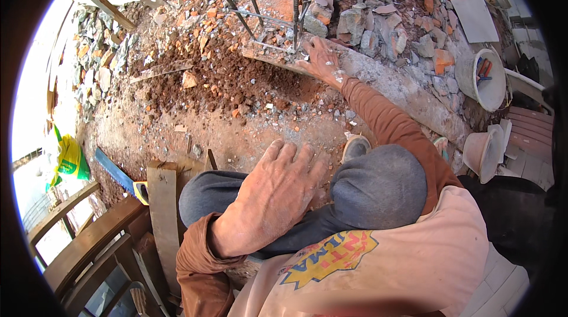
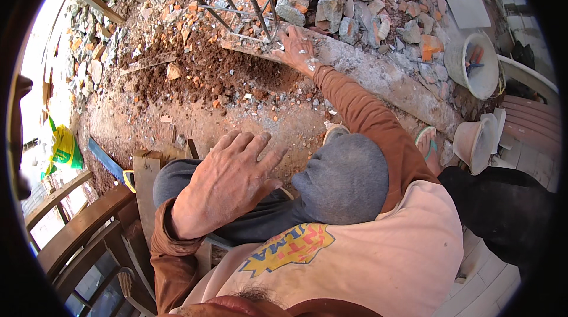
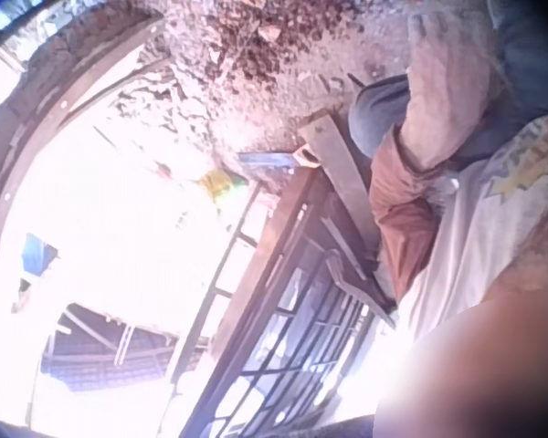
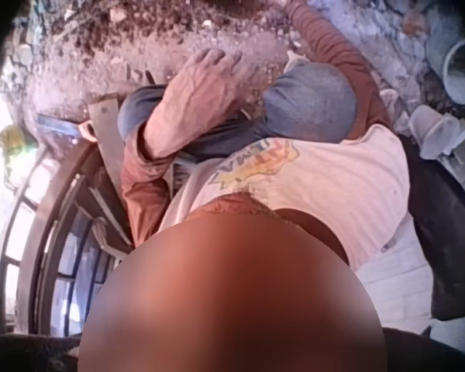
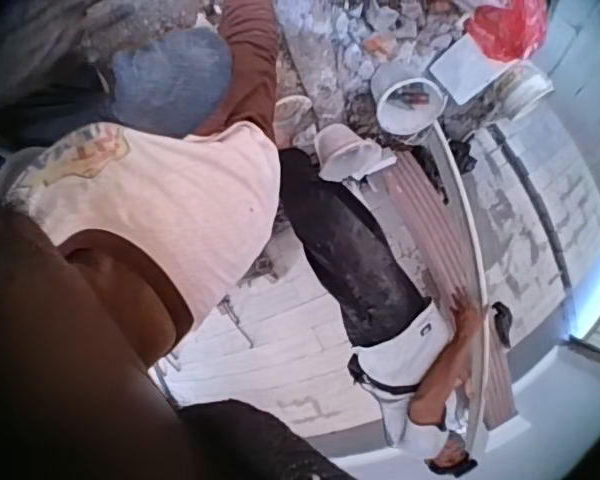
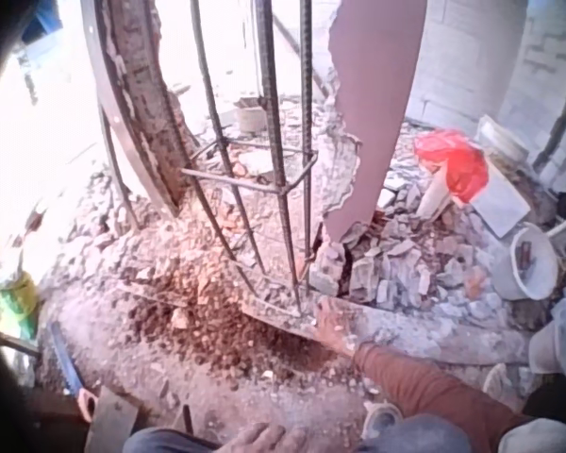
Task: The person kneels on a debris-covered floor and uses a tape measure to mark a wall. They then position a long metal trim piece along the wall and secure it by tapping with a hammer. The person also uses a brush to clean the wall surface near the trim.
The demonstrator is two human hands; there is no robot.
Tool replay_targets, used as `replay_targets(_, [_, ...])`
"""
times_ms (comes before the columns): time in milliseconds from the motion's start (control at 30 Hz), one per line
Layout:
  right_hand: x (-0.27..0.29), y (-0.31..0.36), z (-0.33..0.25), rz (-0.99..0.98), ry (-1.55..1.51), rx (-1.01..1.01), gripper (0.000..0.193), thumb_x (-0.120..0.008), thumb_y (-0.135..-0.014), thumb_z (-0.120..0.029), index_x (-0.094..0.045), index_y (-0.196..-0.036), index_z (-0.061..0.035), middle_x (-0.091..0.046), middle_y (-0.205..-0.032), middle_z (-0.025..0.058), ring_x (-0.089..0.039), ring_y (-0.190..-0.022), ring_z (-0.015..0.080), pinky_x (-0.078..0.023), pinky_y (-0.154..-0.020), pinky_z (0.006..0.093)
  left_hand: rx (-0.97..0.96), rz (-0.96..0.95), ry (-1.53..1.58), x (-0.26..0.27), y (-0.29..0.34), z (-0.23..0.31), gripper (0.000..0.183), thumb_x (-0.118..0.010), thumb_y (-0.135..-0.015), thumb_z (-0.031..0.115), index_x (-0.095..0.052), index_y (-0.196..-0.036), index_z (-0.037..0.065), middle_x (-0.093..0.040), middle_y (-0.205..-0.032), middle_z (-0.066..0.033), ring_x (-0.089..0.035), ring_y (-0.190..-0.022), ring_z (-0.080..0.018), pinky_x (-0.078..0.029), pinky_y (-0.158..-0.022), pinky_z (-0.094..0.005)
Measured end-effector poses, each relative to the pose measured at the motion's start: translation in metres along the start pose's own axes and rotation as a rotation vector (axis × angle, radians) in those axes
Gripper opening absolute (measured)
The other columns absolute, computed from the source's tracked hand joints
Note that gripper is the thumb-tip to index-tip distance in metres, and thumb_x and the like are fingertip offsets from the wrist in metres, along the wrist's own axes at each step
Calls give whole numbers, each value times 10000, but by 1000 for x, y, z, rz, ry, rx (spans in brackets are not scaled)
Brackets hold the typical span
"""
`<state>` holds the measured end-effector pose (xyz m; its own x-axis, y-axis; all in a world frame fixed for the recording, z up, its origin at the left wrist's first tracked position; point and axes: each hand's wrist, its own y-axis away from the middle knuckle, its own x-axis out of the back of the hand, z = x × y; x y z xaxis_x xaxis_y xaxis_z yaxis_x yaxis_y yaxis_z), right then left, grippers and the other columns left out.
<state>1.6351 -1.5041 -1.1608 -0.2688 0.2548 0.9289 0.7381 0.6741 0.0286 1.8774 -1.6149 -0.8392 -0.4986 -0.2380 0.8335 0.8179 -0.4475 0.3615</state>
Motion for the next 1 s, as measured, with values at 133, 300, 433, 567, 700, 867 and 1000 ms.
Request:
replay_targets(133, [-10, 7, -2, 28, -97, 34, 464, -703, -888, -274, -570, -1274, -54, -499, -1170, 159, -604, -1054, 385, -535, -855, 501, 7, 5, -23, 0, -1, -3, 558, -683, -905, 319, -529, -1362, 37, -594, -1233, -172, -563, -1157, -321, -425, -1047, -434])
replay_targets(300, [-4, -13, 18, 181, -199, -49, 306, -647, -860, -138, -580, -1144, -45, -548, -1077, 163, -627, -951, 405, -534, -772, 492, -23, -4, 3, 0, -5, -2, 559, -687, -902, 324, -531, -1357, 39, -594, -1253, -172, -562, -1165, -323, -426, -1047, -435])
replay_targets(433, [25, -19, 42, 508, -76, -142, 306, -656, -853, -146, -611, -1139, -47, -545, -1159, 170, -573, -1070, 360, -489, -867, 484, -12, 16, 13, 3, -5, -1, 563, -697, -893, 332, -537, -1351, 48, -593, -1270, -171, -567, -1165, -324, -430, -1044, -435])
replay_targets(567, [38, 11, 60, 620, 102, -164, 365, -663, -877, -199, -627, -1204, -39, -551, -1256, 177, -516, -1217, 359, -424, -1007, 565, 27, 23, 40, 8, -6, 0, 548, -703, -887, 311, -547, -1342, 47, -596, -1261, -176, -570, -1154, -342, -431, -1036, -436])
replay_targets(700, [25, 78, 58, 552, 108, 78, 405, -669, -874, -176, -611, -1234, 1, -531, -1326, 200, -548, -1211, 383, -449, -1046, 508, -15, -27, 24, 17, -18, 6, 552, -698, -897, 330, -552, -1352, 55, -597, -1282, -199, -566, -1183, -360, -420, -1053, -432])
replay_targets(867, [55, 171, 94, 577, -57, -225, 401, -688, -838, -163, -635, -1186, 31, -600, -1213, 200, -528, -1211, 415, -452, -1016, 530, -13, -40, -27, 23, -28, 22, 574, -737, -855, 279, -558, -1362, 81, -584, -1308, -163, -558, -1190, -376, -441, -1017, -473])
replay_targets(1000, [140, 263, 198, 1037, 156, -507, 382, -693, -854, -138, -626, -1191, 30, -594, -1255, 237, -581, -1154, 433, -473, -1018, 501, 26, -113, -88, 16, -40, 20, 578, -743, -857, 285, -555, -1363, 76, -584, -1308, -146, -564, -1198, -355, -445, -1020, -477])
